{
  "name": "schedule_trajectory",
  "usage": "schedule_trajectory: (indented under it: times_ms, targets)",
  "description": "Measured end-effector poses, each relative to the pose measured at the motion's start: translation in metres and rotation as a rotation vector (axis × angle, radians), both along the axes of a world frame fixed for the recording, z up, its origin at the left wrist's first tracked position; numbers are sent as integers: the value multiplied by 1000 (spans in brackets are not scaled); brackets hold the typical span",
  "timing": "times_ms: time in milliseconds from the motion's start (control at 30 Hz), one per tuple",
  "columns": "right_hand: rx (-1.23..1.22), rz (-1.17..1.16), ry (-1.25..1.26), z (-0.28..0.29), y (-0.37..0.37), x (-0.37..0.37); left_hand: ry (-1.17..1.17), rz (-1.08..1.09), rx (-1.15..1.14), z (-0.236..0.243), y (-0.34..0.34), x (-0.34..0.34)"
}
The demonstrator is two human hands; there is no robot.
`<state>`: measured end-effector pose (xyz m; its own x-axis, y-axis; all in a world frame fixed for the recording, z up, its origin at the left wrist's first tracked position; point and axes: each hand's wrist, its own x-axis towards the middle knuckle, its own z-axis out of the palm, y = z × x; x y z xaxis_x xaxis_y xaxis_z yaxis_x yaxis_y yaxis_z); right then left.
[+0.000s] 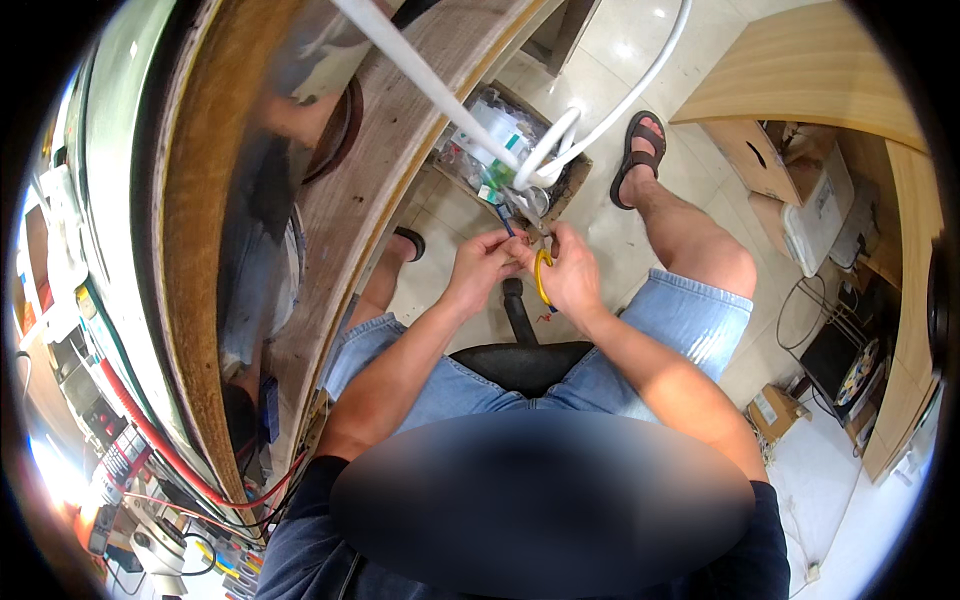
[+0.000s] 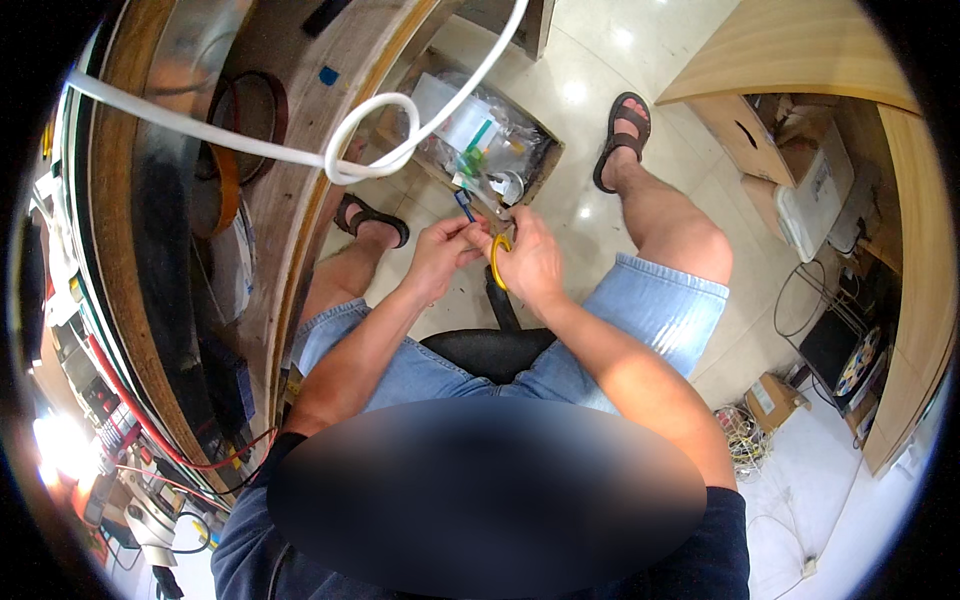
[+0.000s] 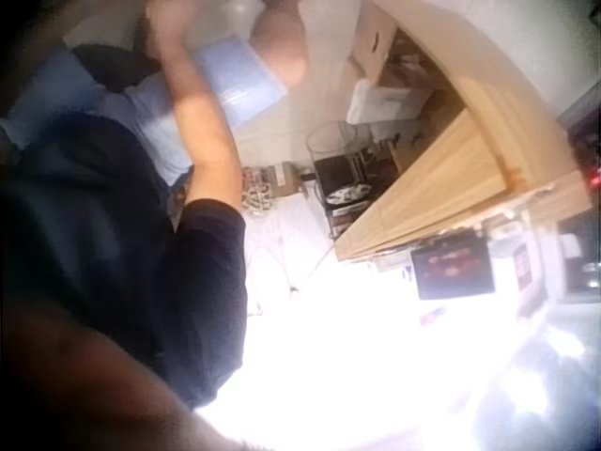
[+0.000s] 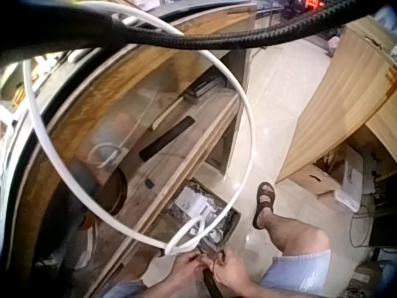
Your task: The person uses scissors to cut a cable and then uses pliers and tweezers to manipulate electronic components and wires on a workbench.
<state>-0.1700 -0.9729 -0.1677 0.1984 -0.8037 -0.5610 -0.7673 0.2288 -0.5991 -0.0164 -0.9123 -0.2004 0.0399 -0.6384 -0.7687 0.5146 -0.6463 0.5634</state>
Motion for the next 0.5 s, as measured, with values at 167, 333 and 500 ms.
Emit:
schedule_trajectory:
  times_ms: [167,333,500]
  targets:
    - [-109,144,-46,-3,8,-2,-152,-62,-29,2,-3,0]
    - [-6,134,-50,5,4,2,-244,-86,-157,-14,4,3]
    - [-55,89,-77,3,7,2,-731,-196,-216,-9,-1,1]
